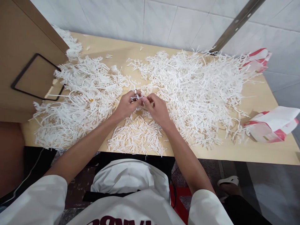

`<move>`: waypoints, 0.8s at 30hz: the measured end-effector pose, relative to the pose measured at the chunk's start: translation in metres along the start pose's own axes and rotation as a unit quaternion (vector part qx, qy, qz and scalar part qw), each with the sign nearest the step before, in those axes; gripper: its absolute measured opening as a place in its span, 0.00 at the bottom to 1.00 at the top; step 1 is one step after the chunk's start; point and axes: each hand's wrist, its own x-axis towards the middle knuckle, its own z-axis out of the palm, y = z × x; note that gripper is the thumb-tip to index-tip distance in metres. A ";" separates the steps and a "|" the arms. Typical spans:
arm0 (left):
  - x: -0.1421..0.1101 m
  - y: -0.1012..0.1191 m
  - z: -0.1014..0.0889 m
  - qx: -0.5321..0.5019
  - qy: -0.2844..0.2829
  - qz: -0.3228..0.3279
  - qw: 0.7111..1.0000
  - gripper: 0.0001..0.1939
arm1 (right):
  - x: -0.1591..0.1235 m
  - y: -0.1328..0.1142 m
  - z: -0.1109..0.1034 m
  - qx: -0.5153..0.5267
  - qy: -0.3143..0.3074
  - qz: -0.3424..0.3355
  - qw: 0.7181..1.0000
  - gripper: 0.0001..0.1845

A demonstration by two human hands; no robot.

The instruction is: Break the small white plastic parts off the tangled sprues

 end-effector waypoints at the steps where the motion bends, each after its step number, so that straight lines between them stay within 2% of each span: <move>1: 0.000 -0.001 0.000 0.004 -0.003 -0.001 1.000 0.11 | 0.000 0.001 -0.001 -0.010 -0.009 -0.004 1.000 0.18; 4: 0.000 -0.004 -0.001 -0.002 0.000 0.000 1.000 0.10 | 0.002 0.003 -0.002 0.003 -0.045 -0.014 0.999 0.18; 7: 0.002 -0.006 0.000 -0.062 -0.017 -0.001 0.998 0.08 | 0.002 0.003 -0.003 0.087 -0.072 -0.002 0.994 0.18; 10: 0.002 -0.005 0.001 -0.120 -0.039 -0.005 0.992 0.07 | 0.002 0.002 -0.003 0.166 -0.076 0.006 0.983 0.17; 13: 0.002 -0.004 0.001 -0.136 -0.035 -0.003 0.990 0.08 | 0.001 0.002 -0.003 0.191 -0.070 0.021 0.979 0.17; 18: 0.002 -0.007 -0.001 -0.106 -0.021 -0.016 0.994 0.09 | 0.000 0.003 0.002 0.164 -0.044 0.035 0.985 0.16; 21: 0.004 -0.006 -0.002 -0.032 -0.006 0.019 0.999 0.08 | 0.001 0.004 0.004 0.107 -0.006 0.025 0.994 0.16; 24: 0.004 -0.006 -0.003 0.020 0.006 0.039 0.999 0.08 | 0.002 0.004 0.004 0.060 0.000 0.014 0.998 0.16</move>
